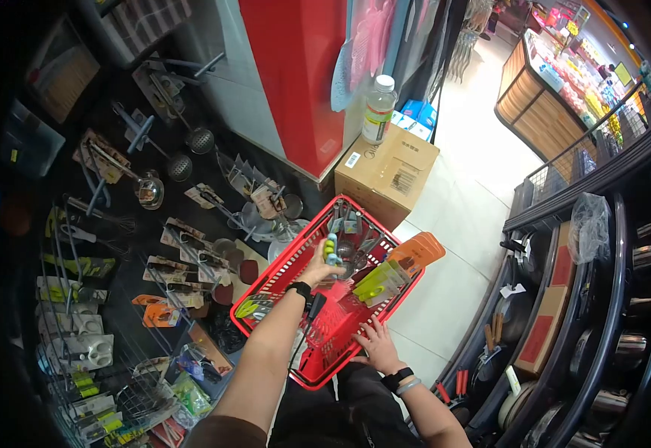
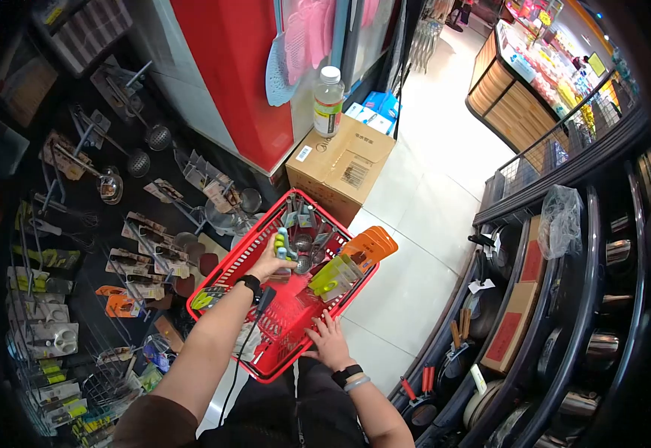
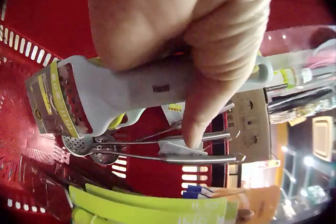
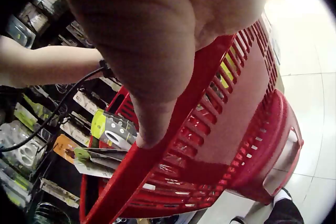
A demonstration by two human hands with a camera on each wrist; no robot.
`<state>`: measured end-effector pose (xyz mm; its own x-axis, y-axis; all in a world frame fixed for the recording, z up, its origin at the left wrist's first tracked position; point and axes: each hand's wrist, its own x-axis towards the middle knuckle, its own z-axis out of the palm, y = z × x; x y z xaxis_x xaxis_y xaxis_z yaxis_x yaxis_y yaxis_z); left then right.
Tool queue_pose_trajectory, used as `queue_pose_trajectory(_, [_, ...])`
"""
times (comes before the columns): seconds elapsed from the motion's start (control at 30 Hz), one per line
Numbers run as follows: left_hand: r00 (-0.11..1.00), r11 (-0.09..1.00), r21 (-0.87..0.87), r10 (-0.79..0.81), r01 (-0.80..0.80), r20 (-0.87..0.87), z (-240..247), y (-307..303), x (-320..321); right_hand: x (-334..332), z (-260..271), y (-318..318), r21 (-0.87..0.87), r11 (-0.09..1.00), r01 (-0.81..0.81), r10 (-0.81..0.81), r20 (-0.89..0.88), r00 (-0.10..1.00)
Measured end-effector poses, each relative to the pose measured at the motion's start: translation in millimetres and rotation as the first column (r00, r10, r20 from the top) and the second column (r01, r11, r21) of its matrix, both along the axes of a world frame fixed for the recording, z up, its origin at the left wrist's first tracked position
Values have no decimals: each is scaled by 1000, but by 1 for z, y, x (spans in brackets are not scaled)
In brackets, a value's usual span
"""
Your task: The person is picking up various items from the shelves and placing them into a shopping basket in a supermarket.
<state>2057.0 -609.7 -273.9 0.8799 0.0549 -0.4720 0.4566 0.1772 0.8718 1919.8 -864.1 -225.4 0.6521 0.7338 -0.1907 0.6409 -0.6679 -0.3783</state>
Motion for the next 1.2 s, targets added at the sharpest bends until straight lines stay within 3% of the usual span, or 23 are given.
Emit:
queue_pose_trajectory(0.13, [993,993,9,114,-114,21,-25,3,15,2,2,1,9,1000,-4,4,-12,1000])
queue_pose_trajectory(0.2, [996,998,-32,51,-48,77,-19,4,24,-2,2,1,29,1000,11,-11,-19,1000])
queue_pose_trajectory(0.27, [992,992,-21,122,-123,-22,-15,4,31,2,1,2,33,999,12,-12,-24,1000])
queue_pose_trajectory(0.33, [979,980,45,189,-193,79,-39,-2,36,2,2,4,55,998,7,-6,-16,1000])
queue_pose_trajectory(0.4, [976,851,492,99,-184,193,-50,-4,40,2,1,6,40,999,15,-15,-10,1000])
queue_pose_trajectory(0.53, [926,725,577,298,-376,230,-68,-23,39,1,-1,6,42,999,22,-21,-31,999])
queue_pose_trajectory(0.6, [916,691,602,313,-400,250,-59,-27,38,0,-2,6,44,999,19,-17,-26,1000])
queue_pose_trajectory(0.67, [939,581,753,311,-310,147,-47,-32,36,0,-3,6,42,999,18,-17,-25,1000])
queue_pose_trajectory(0.7, [959,473,864,281,-172,37,-37,-35,34,0,-3,5,49,999,21,-20,-23,1000])
queue_pose_trajectory(0.73, [957,474,863,286,-176,38,-27,-35,32,-1,-3,5,56,998,25,-24,-22,999])
queue_pose_trajectory(0.8, [970,516,856,188,35,-153,-14,-33,30,-2,-4,5,58,998,24,-23,-20,1000])
queue_pose_trajectory(0.87, [946,550,835,269,4,-182,-16,-32,31,-3,-5,5,59,998,26,-25,-18,1000])
queue_pose_trajectory(0.93, [966,554,833,209,13,-154,-44,-23,31,-2,-5,5,59,998,21,-21,-5,1000])
queue_pose_trajectory(1.0, [970,521,853,219,-27,-103,-36,-21,24,-1,-3,6,55,998,25,-24,-11,1000])
queue_pose_trajectory(1.1, [975,509,838,193,-198,113,-38,-17,8,-3,-3,8,50,998,27,-27,-12,1000])
queue_pose_trajectory(1.2, [955,499,831,273,-246,119,-33,-21,2,-3,-2,8,44,999,23,-23,-1,1000])
